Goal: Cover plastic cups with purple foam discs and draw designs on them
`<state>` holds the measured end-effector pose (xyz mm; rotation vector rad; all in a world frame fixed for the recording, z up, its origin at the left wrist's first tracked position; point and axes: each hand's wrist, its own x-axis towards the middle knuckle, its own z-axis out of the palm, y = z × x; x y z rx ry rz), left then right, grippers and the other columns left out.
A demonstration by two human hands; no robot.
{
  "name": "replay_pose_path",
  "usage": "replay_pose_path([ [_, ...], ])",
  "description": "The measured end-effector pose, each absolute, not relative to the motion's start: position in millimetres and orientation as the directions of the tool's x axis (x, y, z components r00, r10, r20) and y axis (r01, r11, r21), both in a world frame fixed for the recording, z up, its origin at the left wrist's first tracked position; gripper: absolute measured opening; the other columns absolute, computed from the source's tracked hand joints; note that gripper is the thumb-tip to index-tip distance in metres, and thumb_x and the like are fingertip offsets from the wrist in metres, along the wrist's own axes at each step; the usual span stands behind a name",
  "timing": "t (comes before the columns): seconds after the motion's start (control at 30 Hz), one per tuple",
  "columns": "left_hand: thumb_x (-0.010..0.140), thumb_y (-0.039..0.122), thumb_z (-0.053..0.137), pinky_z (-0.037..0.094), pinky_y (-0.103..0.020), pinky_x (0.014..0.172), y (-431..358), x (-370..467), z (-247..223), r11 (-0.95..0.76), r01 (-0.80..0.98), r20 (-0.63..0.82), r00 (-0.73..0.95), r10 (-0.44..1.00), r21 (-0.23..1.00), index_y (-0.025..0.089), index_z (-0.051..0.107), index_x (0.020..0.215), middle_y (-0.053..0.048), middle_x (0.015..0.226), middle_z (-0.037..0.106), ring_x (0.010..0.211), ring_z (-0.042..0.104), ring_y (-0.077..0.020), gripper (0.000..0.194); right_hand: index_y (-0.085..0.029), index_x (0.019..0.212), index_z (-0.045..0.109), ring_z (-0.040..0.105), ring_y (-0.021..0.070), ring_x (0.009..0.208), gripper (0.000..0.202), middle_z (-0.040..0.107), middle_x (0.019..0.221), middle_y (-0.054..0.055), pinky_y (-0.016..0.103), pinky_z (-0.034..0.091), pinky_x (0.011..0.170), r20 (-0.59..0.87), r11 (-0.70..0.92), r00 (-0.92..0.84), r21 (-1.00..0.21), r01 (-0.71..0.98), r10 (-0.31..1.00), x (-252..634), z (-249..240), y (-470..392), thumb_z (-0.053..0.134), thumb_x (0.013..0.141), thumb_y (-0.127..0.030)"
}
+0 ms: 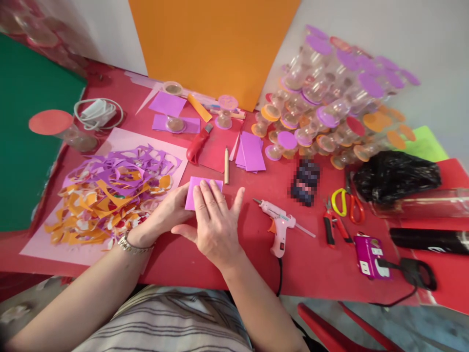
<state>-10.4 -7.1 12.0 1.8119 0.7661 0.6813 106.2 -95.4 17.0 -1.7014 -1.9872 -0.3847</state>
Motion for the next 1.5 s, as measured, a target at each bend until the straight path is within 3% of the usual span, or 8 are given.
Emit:
replay_pose_path([
  [0.17,0.082,0.020,0.059,0.054,-0.027,0.068,-6.1,-11.2,0.1,-0.335,0.196,0.159,0.597,0.786,0.922,0.015,0.061,0.099,-0.004,0.087,0.068,0.075,0.063,-0.0162,0.017,-0.009,0.130,0.058,0.054,0.0238,0.130,0.059,0.064,0.132,0.013,0.055,0.001,0.122,0.564,0.191,-0.108,-0.090,0.977,0.818,104.4,21.6,-95.0,0.028,0.101,-0.052],
  [0.4,0.083,0.017,0.059,0.054,-0.033,0.080,-2.6,-8.7,-9.8,-0.410,0.295,0.162,0.607,0.778,0.863,0.017,0.064,0.088,-0.005,0.091,0.067,0.084,0.062,-0.0184,0.007,-0.011,0.130,0.058,0.055,0.0239,0.128,0.072,0.063,0.133,0.013,0.055,0.000,0.122,0.515,0.208,-0.114,-0.129,0.970,0.849,102.5,18.8,-95.8,0.028,0.095,-0.065],
  [0.6,0.082,0.018,0.055,0.053,-0.026,0.066,-3.2,-14.1,5.3,-0.325,0.253,0.071,0.680,0.730,0.911,0.015,0.064,0.089,-0.001,0.076,0.066,0.071,0.061,-0.0156,0.012,-0.010,0.131,0.057,0.051,0.0239,0.132,0.070,0.063,0.133,0.013,0.054,0.002,0.122,0.498,0.213,-0.120,-0.133,0.968,0.859,103.7,16.6,-96.7,0.030,0.095,-0.064],
  [0.73,0.081,0.017,0.053,0.051,-0.024,0.060,-3.9,-13.9,7.2,-0.326,0.234,0.097,0.658,0.747,0.916,0.017,0.060,0.081,0.001,0.073,0.065,0.066,0.059,-0.0141,0.007,-0.010,0.135,0.054,0.052,0.0251,0.131,0.067,0.064,0.132,0.014,0.056,0.001,0.122,0.519,0.224,-0.127,-0.128,0.966,0.845,104.5,15.6,-96.4,0.032,0.097,-0.060],
  [0.9,0.085,0.021,0.056,0.056,-0.029,0.070,-11.5,-8.7,1.2,-0.365,0.150,0.212,0.593,0.777,0.919,0.022,0.060,0.089,0.000,0.087,0.067,0.076,0.064,-0.0175,0.006,-0.008,0.141,0.046,0.058,0.0278,0.125,0.061,0.066,0.128,0.017,0.059,0.008,0.120,0.545,0.257,-0.131,-0.162,0.953,0.828,105.5,16.6,-102.0,0.034,0.099,-0.051],
  [1.17,0.082,0.017,0.064,0.054,-0.030,0.082,-12.9,-9.8,-10.6,-0.438,0.282,0.174,0.638,0.750,0.854,0.017,0.057,0.088,-0.007,0.095,0.065,0.090,0.061,-0.0189,0.010,-0.007,0.149,0.035,0.069,0.0325,0.106,0.070,0.068,0.122,0.023,0.067,0.018,0.114,0.604,0.318,-0.218,-0.063,0.946,0.766,113.1,6.3,-101.8,0.036,0.097,-0.054],
  [1.5,0.082,0.017,0.064,0.053,-0.029,0.083,-10.9,-12.7,-5.9,-0.369,0.250,0.113,0.673,0.731,0.895,0.016,0.057,0.093,-0.008,0.098,0.064,0.091,0.063,-0.0193,0.014,-0.010,0.148,0.038,0.070,0.0329,0.101,0.069,0.070,0.117,0.021,0.068,0.024,0.112,0.612,0.342,-0.256,-0.025,0.940,0.748,116.8,3.2,-103.6,0.039,0.096,-0.054],
])
